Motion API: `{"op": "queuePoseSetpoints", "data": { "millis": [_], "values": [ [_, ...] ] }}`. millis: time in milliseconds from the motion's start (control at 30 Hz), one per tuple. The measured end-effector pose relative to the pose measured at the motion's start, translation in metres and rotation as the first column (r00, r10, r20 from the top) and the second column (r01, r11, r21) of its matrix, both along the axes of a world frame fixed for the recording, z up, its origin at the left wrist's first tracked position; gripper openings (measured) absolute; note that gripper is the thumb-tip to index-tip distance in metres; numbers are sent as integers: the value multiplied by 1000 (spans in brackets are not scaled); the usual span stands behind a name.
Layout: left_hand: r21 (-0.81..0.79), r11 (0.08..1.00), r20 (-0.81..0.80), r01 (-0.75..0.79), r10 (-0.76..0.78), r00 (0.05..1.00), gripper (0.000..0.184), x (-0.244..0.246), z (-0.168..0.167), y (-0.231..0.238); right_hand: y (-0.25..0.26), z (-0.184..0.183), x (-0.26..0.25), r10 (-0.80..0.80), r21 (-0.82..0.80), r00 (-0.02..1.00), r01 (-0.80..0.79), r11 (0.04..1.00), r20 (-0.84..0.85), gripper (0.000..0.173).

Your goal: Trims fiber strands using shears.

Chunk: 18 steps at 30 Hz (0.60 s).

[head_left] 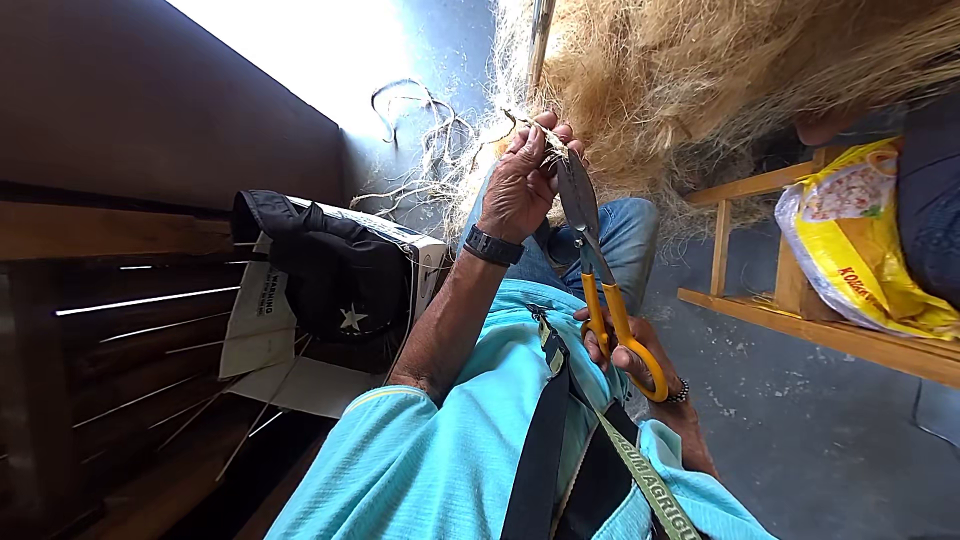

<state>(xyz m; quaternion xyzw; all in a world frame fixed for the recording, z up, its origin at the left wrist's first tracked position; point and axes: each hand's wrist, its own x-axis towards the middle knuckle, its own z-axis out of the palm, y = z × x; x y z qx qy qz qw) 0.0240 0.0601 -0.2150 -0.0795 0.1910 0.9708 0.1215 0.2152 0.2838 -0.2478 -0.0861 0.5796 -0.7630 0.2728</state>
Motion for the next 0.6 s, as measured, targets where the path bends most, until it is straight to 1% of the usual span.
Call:
{"op": "queuePoseSetpoints", "data": {
  "millis": [267,433,533,600],
  "values": [
    [-14,1000,-24,-12,12,1000,20,-1,-3,-2,-5,4,2,-38,92,999,38,995,-7,88],
    [-41,999,-15,-18,18,1000,21,-1,-1,-3,-7,0,5,-70,73,998,70,995,1,75],
    [-43,999,-3,-23,23,1000,22,0,-1,-3,-9,-2,7,-129,47,991,128,991,25,59],
    [-44,999,-5,-21,20,1000,23,0,-2,-3,-7,-1,6,-116,40,993,114,993,36,56]
  ]
}}
